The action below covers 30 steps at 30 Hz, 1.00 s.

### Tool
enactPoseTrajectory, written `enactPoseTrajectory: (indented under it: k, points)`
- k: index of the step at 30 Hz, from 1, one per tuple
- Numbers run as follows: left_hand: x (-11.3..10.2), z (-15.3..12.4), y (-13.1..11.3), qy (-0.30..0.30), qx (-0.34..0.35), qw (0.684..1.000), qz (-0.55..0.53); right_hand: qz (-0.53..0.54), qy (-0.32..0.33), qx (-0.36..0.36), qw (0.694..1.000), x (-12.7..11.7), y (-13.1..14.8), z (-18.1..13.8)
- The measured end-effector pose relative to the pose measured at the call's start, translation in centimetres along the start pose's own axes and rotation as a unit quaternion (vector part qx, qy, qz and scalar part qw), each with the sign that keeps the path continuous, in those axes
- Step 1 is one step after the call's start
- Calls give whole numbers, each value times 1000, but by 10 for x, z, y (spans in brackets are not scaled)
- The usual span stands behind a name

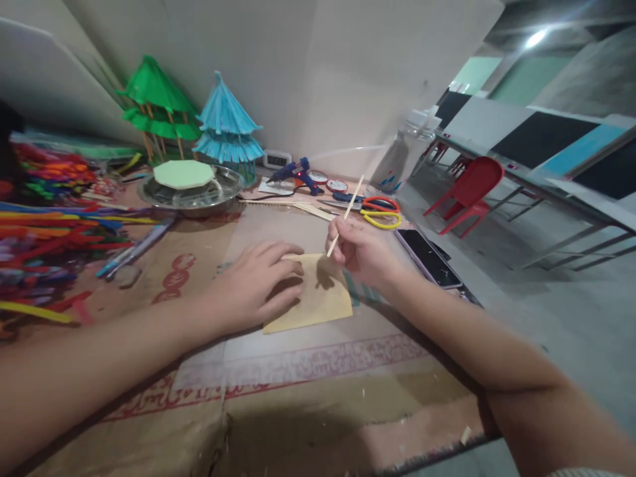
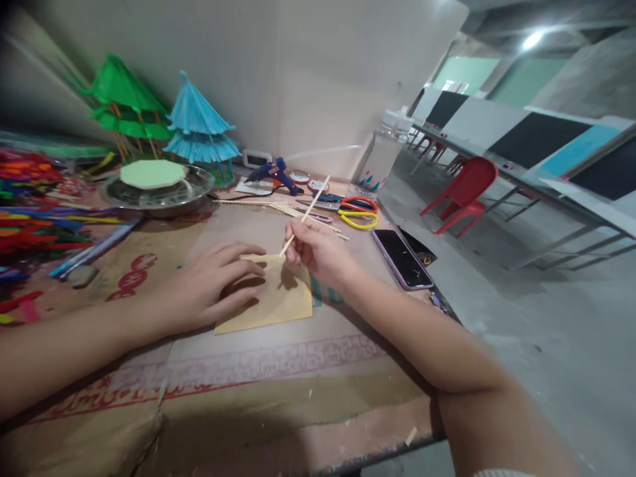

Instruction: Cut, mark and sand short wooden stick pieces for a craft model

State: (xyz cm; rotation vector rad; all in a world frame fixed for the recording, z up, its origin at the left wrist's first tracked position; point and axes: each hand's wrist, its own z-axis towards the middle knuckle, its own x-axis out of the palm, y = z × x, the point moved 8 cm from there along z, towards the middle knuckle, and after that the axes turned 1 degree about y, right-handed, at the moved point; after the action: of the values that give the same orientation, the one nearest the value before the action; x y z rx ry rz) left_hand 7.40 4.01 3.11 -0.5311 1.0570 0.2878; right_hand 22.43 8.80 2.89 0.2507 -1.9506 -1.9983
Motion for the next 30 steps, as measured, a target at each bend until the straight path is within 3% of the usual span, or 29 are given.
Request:
enactPoseTrajectory:
  k: [3,5,22,26,30]
  points:
    - [-20,-3,-4,-101,8,995,-19,70,42,50,995,21,-8,-9]
    - [-25,-4,-7,-124,17,991,-40,92,63,64,992,30,-13,-13]
    - [-27,-4,-10,-123,37,989,-71,73,94,29,993,45,-16,-16]
    - [-23,-2,-6,-107,27,991,-74,24,71,3,997,39,-9,-15]
    - [-14,0,6,-89,-20,994,-60,-136,-36,-116,983,5,17,-9]
